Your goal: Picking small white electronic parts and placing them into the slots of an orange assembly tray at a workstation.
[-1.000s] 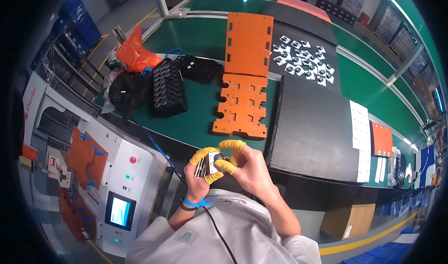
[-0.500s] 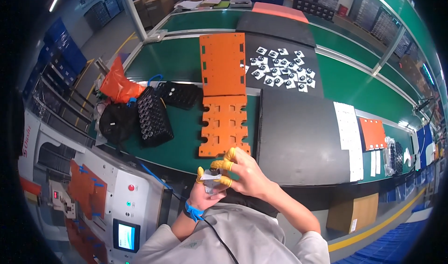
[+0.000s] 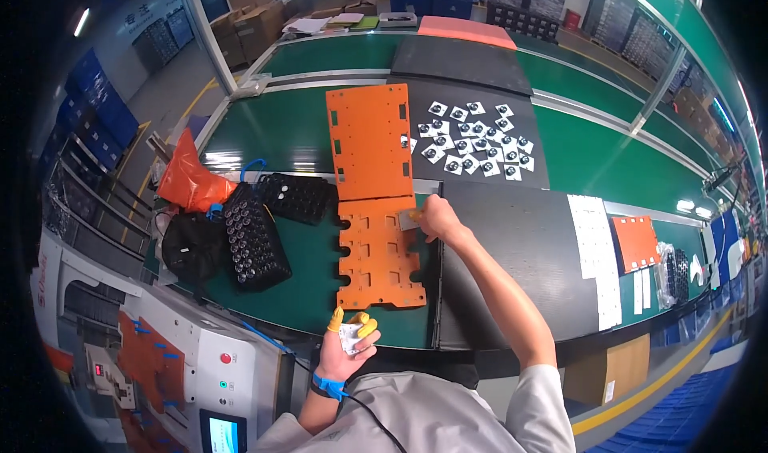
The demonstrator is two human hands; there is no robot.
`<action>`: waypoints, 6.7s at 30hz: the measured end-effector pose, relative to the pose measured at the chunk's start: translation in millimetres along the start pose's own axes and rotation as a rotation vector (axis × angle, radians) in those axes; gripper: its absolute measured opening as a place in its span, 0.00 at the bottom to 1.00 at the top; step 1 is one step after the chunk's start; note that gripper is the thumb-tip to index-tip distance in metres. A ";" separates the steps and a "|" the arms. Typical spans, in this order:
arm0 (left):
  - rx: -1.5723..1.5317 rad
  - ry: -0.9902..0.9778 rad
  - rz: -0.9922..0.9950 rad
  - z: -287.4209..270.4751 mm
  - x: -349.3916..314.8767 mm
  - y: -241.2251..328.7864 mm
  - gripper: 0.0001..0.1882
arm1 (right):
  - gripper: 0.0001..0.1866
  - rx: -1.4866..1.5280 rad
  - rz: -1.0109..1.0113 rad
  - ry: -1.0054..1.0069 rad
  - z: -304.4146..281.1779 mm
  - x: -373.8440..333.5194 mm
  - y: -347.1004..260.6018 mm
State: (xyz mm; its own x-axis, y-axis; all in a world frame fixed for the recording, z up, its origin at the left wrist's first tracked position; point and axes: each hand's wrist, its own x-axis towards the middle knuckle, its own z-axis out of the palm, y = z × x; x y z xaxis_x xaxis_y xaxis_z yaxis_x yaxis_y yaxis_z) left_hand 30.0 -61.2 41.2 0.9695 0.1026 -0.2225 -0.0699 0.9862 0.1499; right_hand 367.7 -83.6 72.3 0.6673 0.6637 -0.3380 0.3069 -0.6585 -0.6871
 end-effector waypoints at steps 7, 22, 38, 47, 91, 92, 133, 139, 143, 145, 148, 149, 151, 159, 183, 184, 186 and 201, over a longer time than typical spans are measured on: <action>0.178 0.130 0.190 15.1 -2.2 6.6 0.26 | 0.20 0.141 0.038 -0.086 14.0 5.6 -5.7; 0.228 0.100 0.520 -1.6 -46.0 44.2 0.17 | 0.14 -0.441 -0.364 0.375 15.2 -90.5 -38.9; 0.634 0.381 0.685 -55.3 -56.3 83.8 0.17 | 0.18 -0.143 -0.307 0.022 274.3 -228.8 147.4; 0.523 0.091 0.527 -65.9 -17.9 114.8 0.19 | 0.20 -0.360 -0.487 0.328 410.0 -109.0 334.0; 0.484 0.158 0.580 -57.0 -60.7 96.0 0.21 | 0.12 0.132 -0.580 -0.306 121.0 -240.0 -135.7; 0.405 0.149 0.569 -61.0 -59.3 97.2 0.20 | 0.11 0.191 -0.643 -0.134 133.1 -215.0 -145.5; 0.374 0.038 0.439 -25.0 -29.5 104.9 0.28 | 0.11 0.331 -0.530 -0.178 107.0 -134.0 -162.9; 0.254 0.196 0.464 16.3 -26.1 92.1 0.24 | 0.12 0.416 -0.356 -0.245 109.6 -154.5 -141.4; 0.232 0.112 0.445 7.1 -22.3 87.7 0.25 | 0.13 0.608 -0.272 -0.258 117.4 -151.6 -129.2; 0.359 0.103 0.501 10.8 -21.0 84.1 0.25 | 0.13 0.652 -0.250 -0.266 118.3 -151.7 -125.2; 0.496 0.172 0.487 6.1 -22.4 84.5 0.26 | 0.14 0.739 -0.231 -0.264 121.0 -154.1 -117.3; 0.561 0.248 0.562 7.1 -19.1 80.2 0.28 | 0.14 0.695 -0.247 -0.266 119.0 -158.1 -120.2; 0.571 0.253 0.576 8.6 -20.9 78.7 0.29 | 0.13 0.651 -0.261 -0.267 118.6 -162.7 -123.1; 0.581 0.217 0.599 9.4 -12.8 73.7 0.31 | 0.10 0.554 -0.297 -0.068 131.5 -163.6 -121.5; 0.796 0.128 0.765 20.3 -16.9 62.2 0.34 | 0.13 0.228 -0.365 -0.046 90.9 -198.0 -119.4; 0.806 0.122 0.769 20.1 -16.7 61.5 0.34 | 0.13 0.224 -0.401 -0.026 90.7 -198.7 -119.1; 0.812 0.132 0.757 22.8 -17.9 61.5 0.34 | 0.13 0.191 -0.387 -0.028 86.9 -200.4 -120.8; 1.884 0.085 1.028 36.1 3.4 64.3 0.34 | 0.16 0.206 -0.201 -0.131 72.4 -173.8 -78.3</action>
State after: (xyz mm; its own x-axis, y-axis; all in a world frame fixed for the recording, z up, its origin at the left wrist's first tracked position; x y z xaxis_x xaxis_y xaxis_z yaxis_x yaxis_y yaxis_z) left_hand 37.2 -2.1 84.8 0.7368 0.4345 0.5181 -0.1192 -0.6707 0.7320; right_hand 178.6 -121.7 138.4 0.5099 0.8223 -0.2527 0.2715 -0.4326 -0.8598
